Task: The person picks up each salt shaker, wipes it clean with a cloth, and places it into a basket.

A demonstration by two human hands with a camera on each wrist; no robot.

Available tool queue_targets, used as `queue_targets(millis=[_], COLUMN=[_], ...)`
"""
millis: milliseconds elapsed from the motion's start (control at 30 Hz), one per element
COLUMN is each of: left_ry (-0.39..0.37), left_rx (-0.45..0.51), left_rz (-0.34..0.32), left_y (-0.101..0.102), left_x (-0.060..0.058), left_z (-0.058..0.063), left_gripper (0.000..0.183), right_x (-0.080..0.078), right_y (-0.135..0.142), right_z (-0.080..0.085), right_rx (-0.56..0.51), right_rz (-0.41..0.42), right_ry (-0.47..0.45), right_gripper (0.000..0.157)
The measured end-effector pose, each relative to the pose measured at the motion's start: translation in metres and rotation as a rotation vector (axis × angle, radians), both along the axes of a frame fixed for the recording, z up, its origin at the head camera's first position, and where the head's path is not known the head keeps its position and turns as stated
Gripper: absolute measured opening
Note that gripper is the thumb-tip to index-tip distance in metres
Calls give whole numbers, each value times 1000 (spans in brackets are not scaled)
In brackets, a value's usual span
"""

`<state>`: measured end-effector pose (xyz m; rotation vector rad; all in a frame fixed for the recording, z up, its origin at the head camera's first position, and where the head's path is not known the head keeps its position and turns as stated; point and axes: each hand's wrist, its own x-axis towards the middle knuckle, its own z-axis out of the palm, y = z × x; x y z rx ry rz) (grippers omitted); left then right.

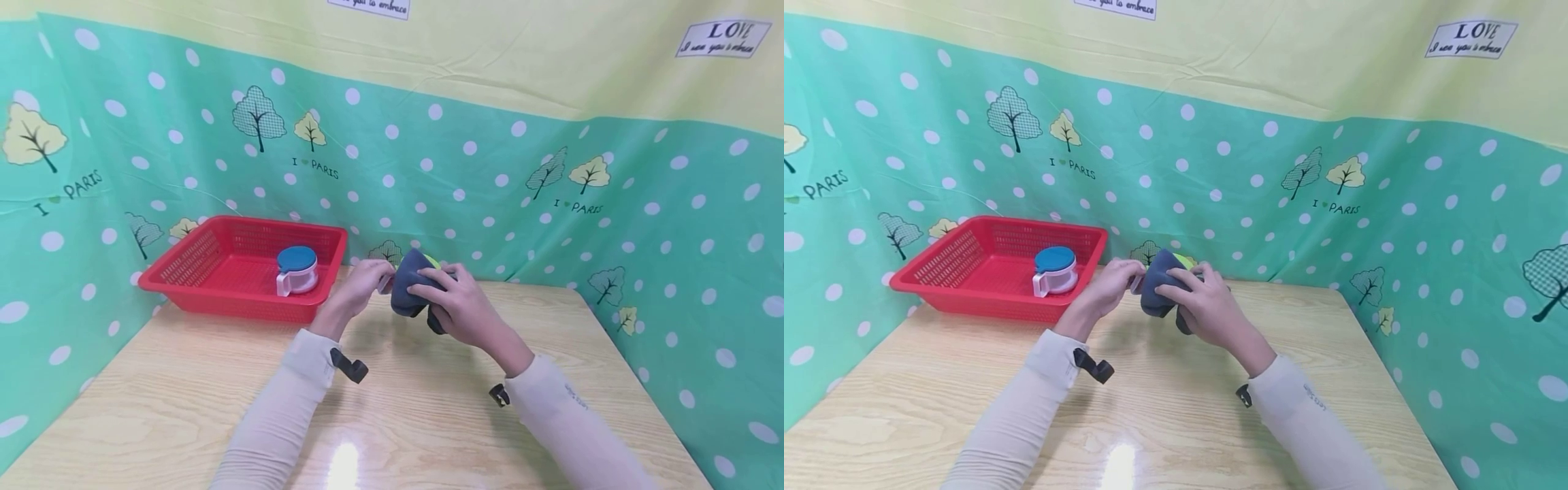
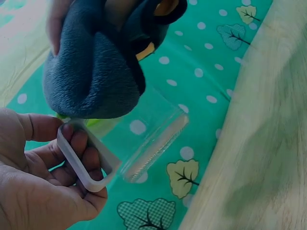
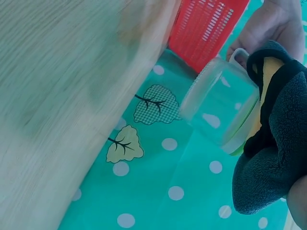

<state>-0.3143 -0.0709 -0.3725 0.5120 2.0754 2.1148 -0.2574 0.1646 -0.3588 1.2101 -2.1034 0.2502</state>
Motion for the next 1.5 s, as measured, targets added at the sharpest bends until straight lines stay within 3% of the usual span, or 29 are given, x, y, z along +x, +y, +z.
queue_targets(millis=[233, 633, 1167, 1333, 1500], left_ry=[-14, -36, -22, -31, -13], left_rx=[69, 128, 114, 92, 64], left_rz=[12, -36, -195, -245, -270], left_y=[-3, -12, -25, -24, -22], left_x=[-2, -4, -11, -10, -9], left_z=[3, 3, -5, -7, -8], left_gripper=[26, 26, 26, 27, 24], right_x=[1, 3, 7, 8, 8], right_y=[9, 25, 49, 53, 52], right_z=[0, -2, 10, 15, 17], right_rx=[-19, -80, -104, -109, -103], right_rz=[-30, 1, 44, 32, 21], right_ry=[-26, -50, -243, -336, -366], right_gripper=[49, 49, 44, 45, 46])
